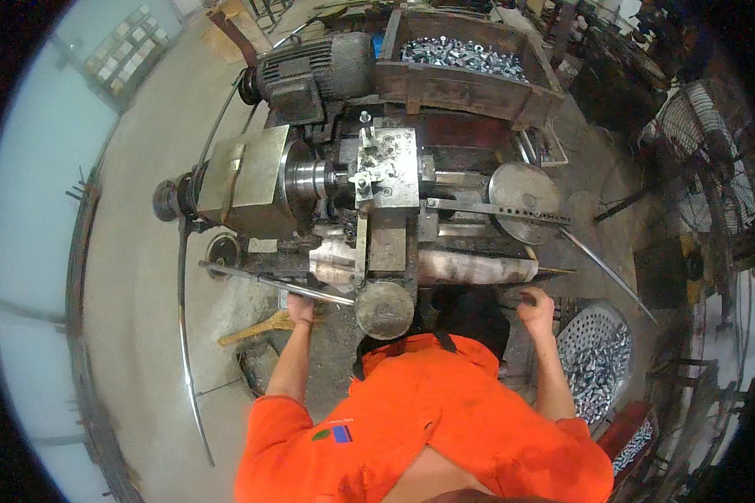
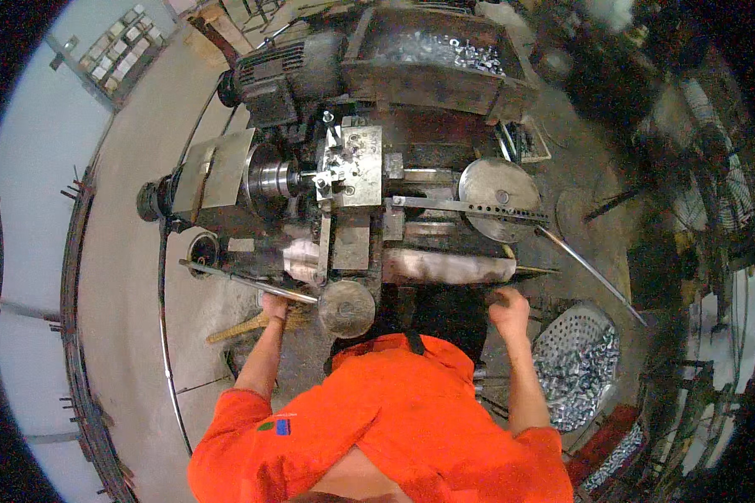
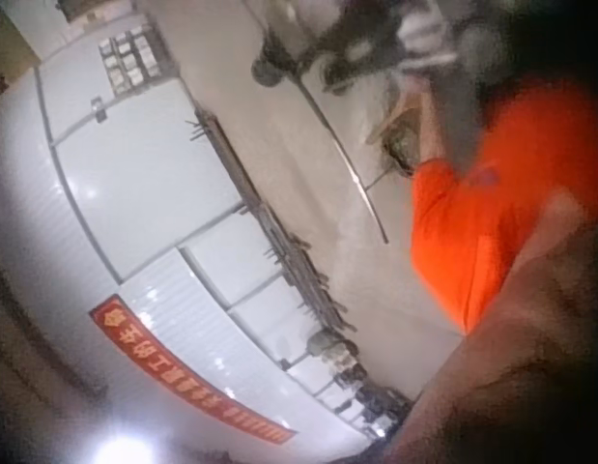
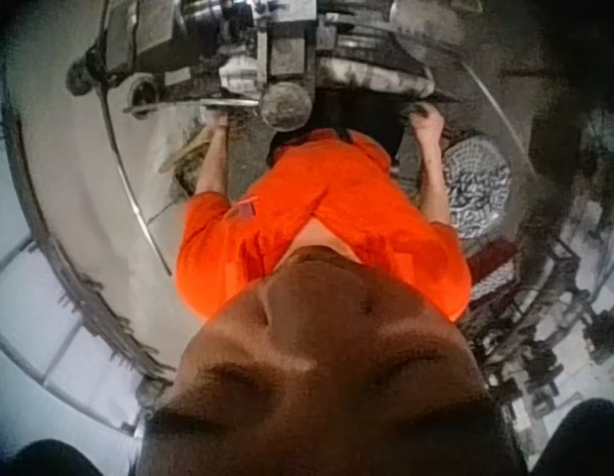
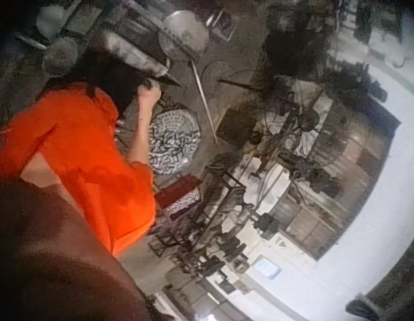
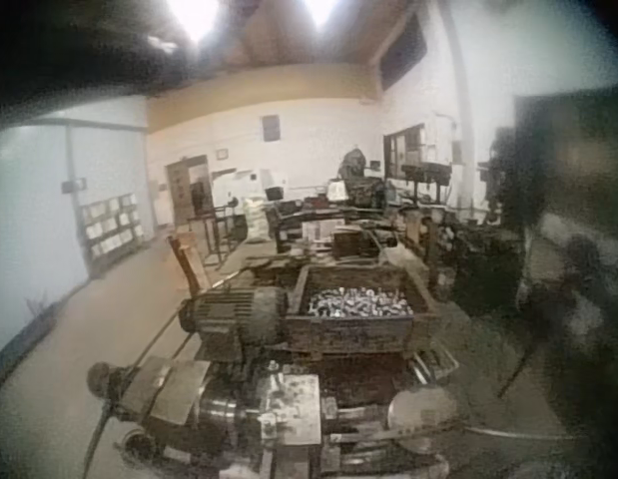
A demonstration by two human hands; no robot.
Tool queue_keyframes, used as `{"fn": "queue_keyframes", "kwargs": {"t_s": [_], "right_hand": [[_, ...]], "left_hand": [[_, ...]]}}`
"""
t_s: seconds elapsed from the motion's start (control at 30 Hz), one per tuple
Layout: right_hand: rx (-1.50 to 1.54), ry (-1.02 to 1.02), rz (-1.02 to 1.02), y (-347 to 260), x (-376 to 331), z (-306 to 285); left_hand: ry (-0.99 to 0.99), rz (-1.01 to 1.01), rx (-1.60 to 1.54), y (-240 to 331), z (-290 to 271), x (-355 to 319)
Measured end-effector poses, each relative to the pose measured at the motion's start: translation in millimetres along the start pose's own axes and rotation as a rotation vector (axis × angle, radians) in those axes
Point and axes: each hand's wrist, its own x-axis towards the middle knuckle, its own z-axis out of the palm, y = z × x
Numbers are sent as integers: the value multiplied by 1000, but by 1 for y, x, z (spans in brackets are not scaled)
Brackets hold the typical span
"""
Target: The person operates a metalworking machine, repeatedly inserting small metal parts into the machine, actuating a lever to process them, and then removing the finished parts. The processed parts are placed into a perforated metal tray on the floor.
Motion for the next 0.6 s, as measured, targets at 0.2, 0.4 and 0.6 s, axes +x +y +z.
{"fn": "queue_keyframes", "kwargs": {"t_s": [0.2, 0.4, 0.6], "right_hand": [[2, -75, -247, -69, 56, -23], [90, -175, -592, -208, 121, -2], [10, -277, -994, -328, 150, 94]], "left_hand": [[-420, 138, 257, -41, -54, 27], [-416, 26, 69, -34, -106, 18], [177, -24, -199, -73, -260, -9]]}}
